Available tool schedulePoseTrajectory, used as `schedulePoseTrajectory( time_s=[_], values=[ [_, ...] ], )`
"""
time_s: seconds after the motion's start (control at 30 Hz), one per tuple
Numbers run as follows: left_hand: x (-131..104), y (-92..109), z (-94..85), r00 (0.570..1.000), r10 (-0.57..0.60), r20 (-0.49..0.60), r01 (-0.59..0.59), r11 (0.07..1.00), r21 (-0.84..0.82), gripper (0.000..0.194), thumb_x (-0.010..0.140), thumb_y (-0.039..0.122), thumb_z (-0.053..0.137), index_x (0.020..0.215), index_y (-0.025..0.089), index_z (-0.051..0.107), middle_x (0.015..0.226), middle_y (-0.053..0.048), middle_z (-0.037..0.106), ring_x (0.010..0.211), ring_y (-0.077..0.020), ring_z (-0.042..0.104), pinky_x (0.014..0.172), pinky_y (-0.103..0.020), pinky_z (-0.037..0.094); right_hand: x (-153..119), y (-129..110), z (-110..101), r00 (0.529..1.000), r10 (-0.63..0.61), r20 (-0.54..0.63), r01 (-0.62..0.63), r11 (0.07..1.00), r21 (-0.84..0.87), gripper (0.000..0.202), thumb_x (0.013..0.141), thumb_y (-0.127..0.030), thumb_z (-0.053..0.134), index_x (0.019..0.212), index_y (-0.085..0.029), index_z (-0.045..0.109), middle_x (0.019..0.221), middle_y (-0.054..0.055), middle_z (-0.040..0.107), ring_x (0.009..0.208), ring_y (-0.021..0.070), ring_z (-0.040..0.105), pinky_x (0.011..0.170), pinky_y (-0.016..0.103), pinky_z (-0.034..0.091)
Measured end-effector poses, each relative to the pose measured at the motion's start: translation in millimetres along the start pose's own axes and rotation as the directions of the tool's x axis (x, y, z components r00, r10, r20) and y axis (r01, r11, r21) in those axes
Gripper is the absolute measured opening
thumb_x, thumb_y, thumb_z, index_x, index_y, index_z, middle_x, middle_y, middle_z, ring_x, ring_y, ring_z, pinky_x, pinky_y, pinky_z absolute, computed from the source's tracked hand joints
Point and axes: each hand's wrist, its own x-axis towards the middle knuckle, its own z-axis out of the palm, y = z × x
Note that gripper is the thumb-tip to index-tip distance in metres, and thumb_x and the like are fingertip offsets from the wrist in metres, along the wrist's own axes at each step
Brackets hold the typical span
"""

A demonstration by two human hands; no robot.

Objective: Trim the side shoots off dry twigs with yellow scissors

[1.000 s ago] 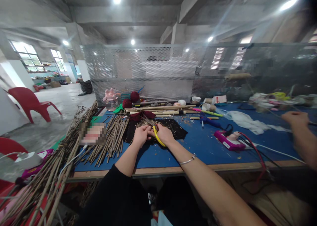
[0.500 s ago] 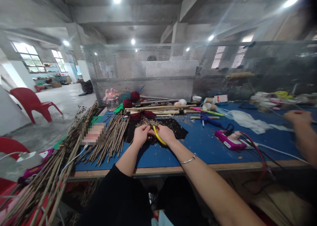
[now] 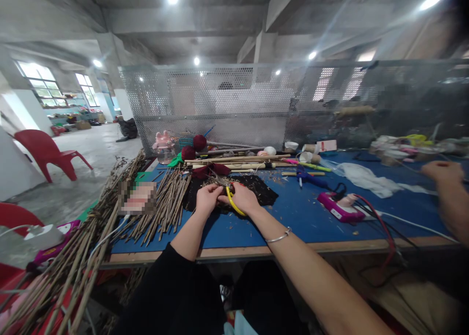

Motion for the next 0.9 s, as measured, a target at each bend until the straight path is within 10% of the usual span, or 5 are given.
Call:
schedulePoseTrajectory(
  time_s=[0.9],
  values=[
    [-0.1, 1.8, -1.3, 0.993, 0.020, -0.113, -0.019, 1.000, 0.014, 0.031, 0.063, 0.035, 0.066, 0.080, 0.010, 0.063, 0.061, -0.003, 0.061, 0.041, -0.0058, 0.046, 0.036, -0.016, 0.034, 0.9, -3.9, -6.0, 0.996, 0.060, 0.070, -0.057, 0.997, -0.044, 0.061, 0.069, -0.074, 0.038, 0.086, -0.020, 0.061, 0.091, 0.010, 0.066, 0.087, 0.0243, 0.061, 0.072, 0.029, 0.042]
  ],
)
